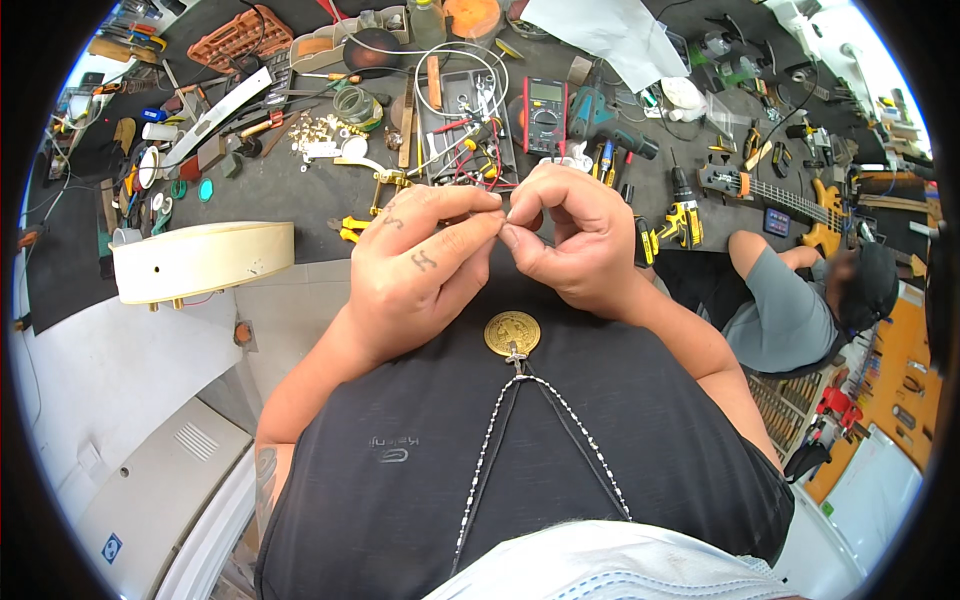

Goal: The person strips the insulation from a small wire using pliers, then inserts the exposed end into a hole on a white plastic housing. They use a screwdriver to secure the wire inside the housing.

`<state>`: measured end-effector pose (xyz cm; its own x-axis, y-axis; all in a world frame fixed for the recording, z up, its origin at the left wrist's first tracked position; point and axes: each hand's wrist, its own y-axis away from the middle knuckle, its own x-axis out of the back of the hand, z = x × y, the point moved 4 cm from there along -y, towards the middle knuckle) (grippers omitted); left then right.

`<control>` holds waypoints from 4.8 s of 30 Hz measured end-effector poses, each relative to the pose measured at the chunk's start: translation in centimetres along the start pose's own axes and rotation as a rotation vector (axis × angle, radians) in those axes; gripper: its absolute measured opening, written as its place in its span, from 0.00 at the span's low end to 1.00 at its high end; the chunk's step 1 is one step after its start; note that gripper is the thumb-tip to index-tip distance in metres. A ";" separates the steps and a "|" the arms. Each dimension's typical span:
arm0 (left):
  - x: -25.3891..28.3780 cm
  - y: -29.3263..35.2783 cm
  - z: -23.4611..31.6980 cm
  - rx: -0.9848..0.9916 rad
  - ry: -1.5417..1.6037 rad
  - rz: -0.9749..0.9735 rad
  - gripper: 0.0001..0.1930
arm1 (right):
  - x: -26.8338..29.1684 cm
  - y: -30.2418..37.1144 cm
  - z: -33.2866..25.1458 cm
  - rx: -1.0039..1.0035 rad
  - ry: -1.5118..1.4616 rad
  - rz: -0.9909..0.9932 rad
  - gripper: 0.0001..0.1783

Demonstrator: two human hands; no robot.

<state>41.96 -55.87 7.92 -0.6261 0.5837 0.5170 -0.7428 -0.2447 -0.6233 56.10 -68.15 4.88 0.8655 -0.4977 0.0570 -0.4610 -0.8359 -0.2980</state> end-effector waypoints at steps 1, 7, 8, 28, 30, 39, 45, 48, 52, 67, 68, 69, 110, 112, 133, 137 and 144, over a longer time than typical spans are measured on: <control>0.1 -0.1 0.1 0.003 -0.007 -0.011 0.16 | 0.0 0.0 -0.2 0.010 0.014 -0.003 0.08; 0.5 -0.2 1.1 -0.025 -0.038 -0.030 0.17 | 0.2 0.0 -1.0 0.211 0.170 0.023 0.10; 0.6 -0.2 1.1 -0.039 -0.045 -0.031 0.17 | 0.1 0.0 -1.0 0.218 0.166 0.026 0.10; 0.7 0.2 1.5 -0.056 -0.023 -0.002 0.16 | -0.2 0.2 -1.2 0.260 0.147 0.012 0.12; 0.7 0.2 1.5 -0.059 -0.018 -0.001 0.16 | -0.3 0.2 -1.2 0.265 0.142 0.012 0.12; 0.7 0.2 1.4 -0.058 -0.016 -0.004 0.16 | -0.3 0.1 -1.2 0.269 0.150 0.011 0.13; 0.7 0.1 1.3 -0.063 -0.016 -0.002 0.16 | -0.3 0.0 -1.3 0.274 0.160 0.016 0.13; 0.6 0.1 1.2 -0.072 -0.008 0.012 0.16 | -0.3 0.0 -1.3 0.281 0.162 0.024 0.13; 0.6 0.1 1.3 -0.061 -0.014 0.007 0.17 | -0.4 0.0 -1.3 0.288 0.169 0.038 0.13; 0.4 0.5 0.7 -0.082 0.004 0.026 0.23 | -0.3 -0.1 -1.7 0.364 0.229 0.044 0.12; 0.4 0.5 0.7 -0.082 0.001 0.026 0.23 | -0.3 -0.1 -1.7 0.367 0.231 0.044 0.13; 0.4 0.5 0.7 -0.083 -0.001 0.027 0.23 | -0.3 -0.1 -1.7 0.370 0.233 0.044 0.13; -0.4 0.6 0.6 0.068 0.004 -0.025 0.16 | -0.5 -0.5 -1.1 0.267 0.281 -0.004 0.15; -0.4 0.6 0.5 0.069 0.004 -0.032 0.16 | -0.5 -0.6 -1.0 0.259 0.273 -0.015 0.15; -0.4 0.6 0.1 0.160 0.014 -0.010 0.12 | -0.5 -0.6 -0.3 0.236 0.307 0.000 0.13; -0.4 0.9 -0.1 0.196 0.015 0.009 0.12 | -0.5 -0.6 -0.1 0.219 0.306 0.001 0.12; 0.1 2.2 -1.9 0.463 0.327 0.036 0.10 | -0.7 -1.0 1.6 -0.007 0.143 -0.061 0.07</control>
<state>40.68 -54.86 5.50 -0.6018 0.7599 0.2457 -0.7948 -0.5400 -0.2768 56.23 -66.61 3.55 0.8555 -0.4732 0.2101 -0.4101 -0.8671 -0.2828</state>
